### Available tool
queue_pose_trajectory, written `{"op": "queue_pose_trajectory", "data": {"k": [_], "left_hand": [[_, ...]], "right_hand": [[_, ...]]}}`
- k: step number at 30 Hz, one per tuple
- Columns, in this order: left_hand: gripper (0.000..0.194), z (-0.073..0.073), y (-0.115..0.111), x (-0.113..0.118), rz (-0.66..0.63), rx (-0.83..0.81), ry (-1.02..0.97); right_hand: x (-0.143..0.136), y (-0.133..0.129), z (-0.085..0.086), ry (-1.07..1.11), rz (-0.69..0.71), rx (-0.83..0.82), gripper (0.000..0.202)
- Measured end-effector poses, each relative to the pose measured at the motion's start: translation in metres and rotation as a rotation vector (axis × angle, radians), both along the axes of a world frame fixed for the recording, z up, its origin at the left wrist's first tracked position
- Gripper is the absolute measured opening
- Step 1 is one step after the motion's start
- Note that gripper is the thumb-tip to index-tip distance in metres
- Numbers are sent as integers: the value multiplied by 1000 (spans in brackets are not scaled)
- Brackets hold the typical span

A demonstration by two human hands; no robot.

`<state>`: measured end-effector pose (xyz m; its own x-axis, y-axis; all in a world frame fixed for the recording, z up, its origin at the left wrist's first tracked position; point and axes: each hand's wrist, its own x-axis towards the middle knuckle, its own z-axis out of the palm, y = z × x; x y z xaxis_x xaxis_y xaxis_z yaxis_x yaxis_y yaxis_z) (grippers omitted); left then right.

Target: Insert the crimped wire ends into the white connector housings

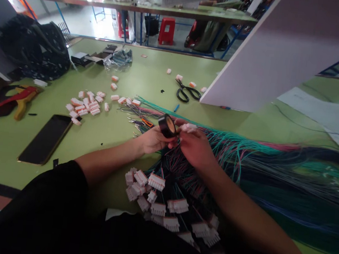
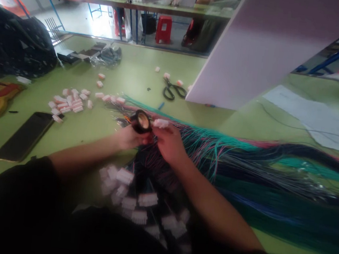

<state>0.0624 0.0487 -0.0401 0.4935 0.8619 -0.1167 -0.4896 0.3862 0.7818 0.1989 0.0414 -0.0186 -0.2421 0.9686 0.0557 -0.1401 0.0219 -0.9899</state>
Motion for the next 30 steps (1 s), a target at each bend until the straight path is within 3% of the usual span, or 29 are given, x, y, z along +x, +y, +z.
{"op": "queue_pose_trajectory", "data": {"k": [4, 7, 10, 12, 14, 16, 20, 22, 26, 28, 30], "left_hand": [[16, 8, -1, -11, -76, 218, 89], [14, 12, 0, -13, -127, 316, 186], [25, 12, -4, -4, 117, 343, 300], [33, 12, -9, 2, 310, 312, 373], [38, 13, -11, 2, 361, 245, 348], [43, 14, -9, -2, 243, 146, 217], [33, 12, 3, -11, -133, -24, 43], [35, 8, 4, -10, -135, 5, 19], [42, 6, -12, -8, 62, 285, 197], [60, 9, -20, -11, 24, 470, 360], [65, 12, -22, -14, -54, 593, 431]], "right_hand": [[8, -1, 10, -143, -37, -55, 18], [16, -3, 19, -471, -127, 213, 15], [16, -8, 23, -798, -177, 509, 11], [13, -11, 22, -897, -126, 520, 13], [11, -12, 19, -916, -133, 505, 14], [11, -11, 18, -906, -189, 522, 14], [12, -5, 16, -832, -190, 500, 14], [12, 0, 11, -775, -233, 429, 17], [14, 10, 1, -571, -354, 177, 23], [18, 13, 4, -568, -365, 149, 23], [22, 13, 12, -670, -349, 249, 20]]}}
